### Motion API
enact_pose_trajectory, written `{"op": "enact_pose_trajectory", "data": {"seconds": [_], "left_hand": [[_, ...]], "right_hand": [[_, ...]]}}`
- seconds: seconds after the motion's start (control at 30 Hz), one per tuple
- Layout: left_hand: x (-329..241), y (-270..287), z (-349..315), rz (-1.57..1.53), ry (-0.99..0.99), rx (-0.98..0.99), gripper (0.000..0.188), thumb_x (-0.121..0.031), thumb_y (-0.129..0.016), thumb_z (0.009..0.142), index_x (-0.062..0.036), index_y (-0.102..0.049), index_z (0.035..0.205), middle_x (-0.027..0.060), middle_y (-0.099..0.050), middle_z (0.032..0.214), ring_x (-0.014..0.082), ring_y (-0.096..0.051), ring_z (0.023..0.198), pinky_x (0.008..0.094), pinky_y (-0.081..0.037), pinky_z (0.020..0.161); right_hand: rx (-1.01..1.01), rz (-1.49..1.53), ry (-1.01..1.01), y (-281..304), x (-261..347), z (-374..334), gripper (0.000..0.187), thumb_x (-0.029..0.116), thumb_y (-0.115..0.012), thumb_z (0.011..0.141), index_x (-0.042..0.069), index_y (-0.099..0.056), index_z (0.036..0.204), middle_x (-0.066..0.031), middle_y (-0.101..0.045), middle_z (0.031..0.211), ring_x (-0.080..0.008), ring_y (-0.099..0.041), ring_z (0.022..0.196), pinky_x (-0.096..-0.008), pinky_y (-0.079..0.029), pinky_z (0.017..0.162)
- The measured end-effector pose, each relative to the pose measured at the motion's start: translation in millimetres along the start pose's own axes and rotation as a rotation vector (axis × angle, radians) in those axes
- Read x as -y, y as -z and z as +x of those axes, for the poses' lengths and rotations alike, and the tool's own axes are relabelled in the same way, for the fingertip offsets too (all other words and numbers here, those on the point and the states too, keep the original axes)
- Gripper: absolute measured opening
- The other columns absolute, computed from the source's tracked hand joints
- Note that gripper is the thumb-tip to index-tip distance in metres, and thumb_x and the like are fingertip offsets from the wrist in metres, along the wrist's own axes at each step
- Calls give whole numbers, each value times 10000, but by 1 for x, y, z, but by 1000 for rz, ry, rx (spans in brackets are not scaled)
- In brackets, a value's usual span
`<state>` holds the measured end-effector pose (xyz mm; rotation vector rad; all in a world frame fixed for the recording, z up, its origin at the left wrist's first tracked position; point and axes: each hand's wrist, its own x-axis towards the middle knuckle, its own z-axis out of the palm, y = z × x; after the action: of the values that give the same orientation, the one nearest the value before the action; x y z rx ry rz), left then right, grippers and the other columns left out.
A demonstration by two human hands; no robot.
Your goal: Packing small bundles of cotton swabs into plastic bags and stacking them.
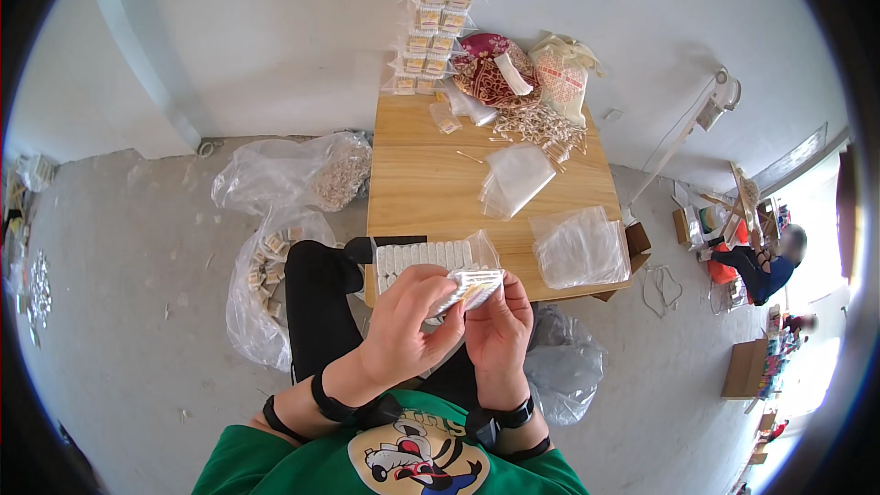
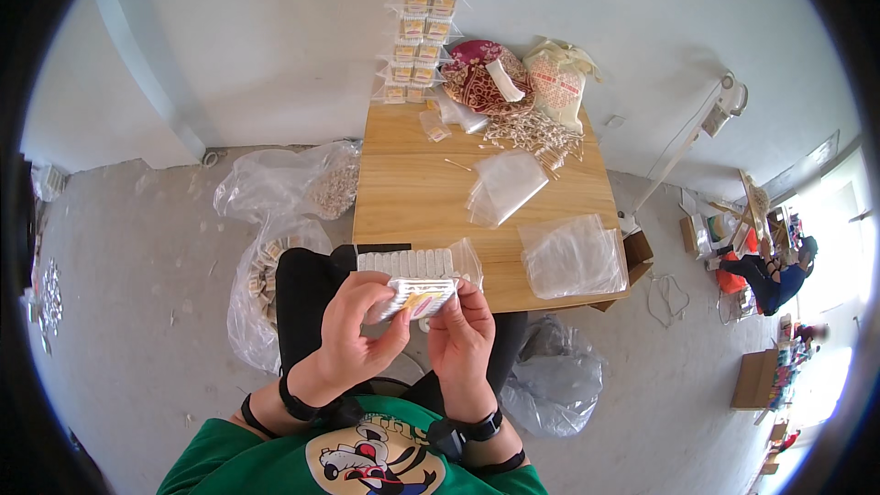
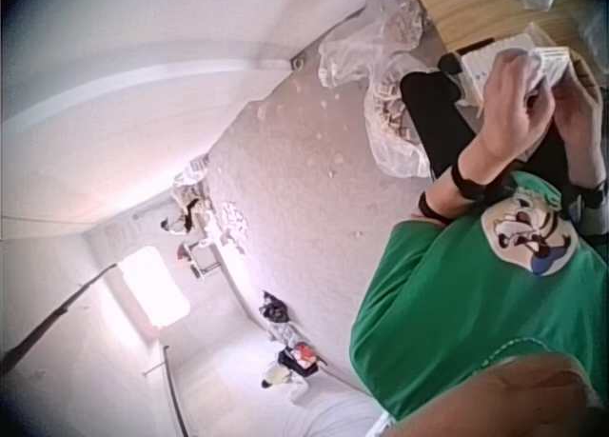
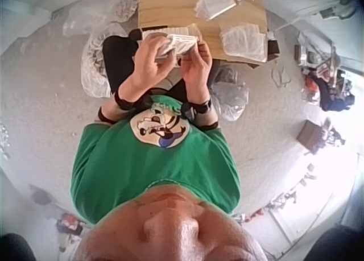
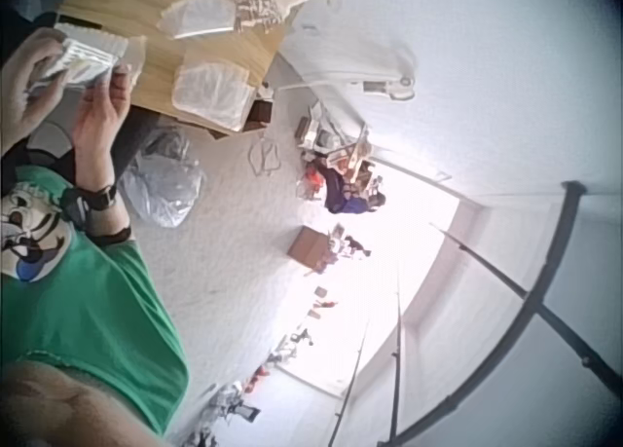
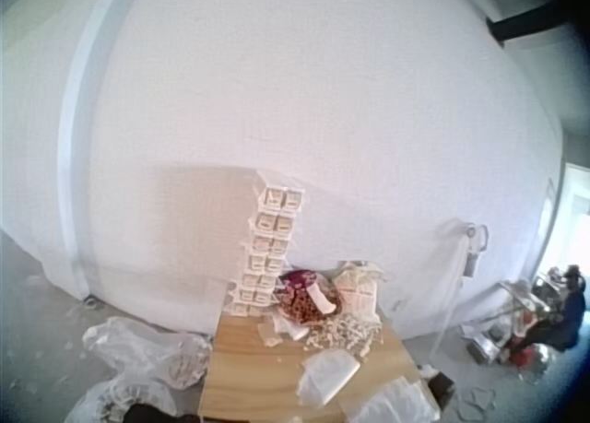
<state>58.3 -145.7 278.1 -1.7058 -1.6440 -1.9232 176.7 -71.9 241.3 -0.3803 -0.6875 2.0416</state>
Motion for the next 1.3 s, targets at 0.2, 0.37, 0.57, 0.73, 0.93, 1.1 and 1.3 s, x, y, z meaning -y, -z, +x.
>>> {"op": "enact_pose_trajectory", "data": {"seconds": [0.2, 0.37, 0.57, 0.73, 0.93, 1.1, 1.3], "left_hand": [[-4, 3, 1, -4, 57, 20, 418, 36, -698, 728, -21, -473, 1075, 160, -589, 912, 183, -529, 644, 265, -434, 538], [2, 3, -5, -64, 148, 15, 392, 52, -675, 753, -7, -471, 1082, 138, -569, 954, 174, -541, 707, 253, -458, 601], [11, 4, -9, -614, 679, -56, 351, 46, -608, 858, -50, -422, 1140, 37, -545, 1020, 119, -583, 899, 241, -490, 774], [35, 3, -18, -1089, 829, -145, 359, 73, -564, 862, -90, -432, 1154, 66, -581, 1067, 149, -587, 993, 296, -478, 872], [47, -3, -25, -1445, 891, -183, 338, 34, -526, 879, -110, -463, 1178, 92, -584, 1159, 218, -586, 1087, 358, -476, 948], [51, -8, -32, -1509, 1060, -229, 336, -54, -554, 888, -88, -456, 1208, 88, -591, 1142, 219, -595, 1071, 356, -508, 906], [56, -10, -35, -1690, 1091, -194, 284, -25, -554, 888, -89, -493, 1158, 93, -588, 1158, 228, -573, 1115, 377, -477, 967]], "right_hand": [[7, -13, 17, 0, 0, 1, 172, 37, -534, 938, -19, -532, 1100, -101, -620, 1084, -172, -606, 1009, -315, -477, 912], [0, -50, 37, -4, 0, 0, 189, 23, -538, 933, -24, -534, 1116, -87, -624, 1062, -144, -600, 977, -287, -469, 891], [2, -274, 140, -13, 6, -5, 196, 16, -571, 919, -25, -530, 1106, -45, -591, 1025, -100, -560, 914, -238, -447, 855], [23, -456, 132, -30, 12, -8, 230, -38, -598, 883, -39, -517, 1098, -43, -565, 1004, -105, -551, 907, -234, -459, 814], [99, -1055, 472, -42, 15, -1, 236, -53, -655, 791, -26, -572, 1009, -94, -578, 895, -170, -592, 736, -253, -491, 665], [124, -1247, 610, -50, 24, 4, 219, -33, -673, 751, 1, -608, 958, -108, -578, 856, -219, -594, 699, -293, -491, 603], [148, -1389, 698, -51, 30, 8, 196, -10, -684, 723, 37, -636, 907, -102, -569, 826, -255, -573, 669, -321, -465, 558]]}}
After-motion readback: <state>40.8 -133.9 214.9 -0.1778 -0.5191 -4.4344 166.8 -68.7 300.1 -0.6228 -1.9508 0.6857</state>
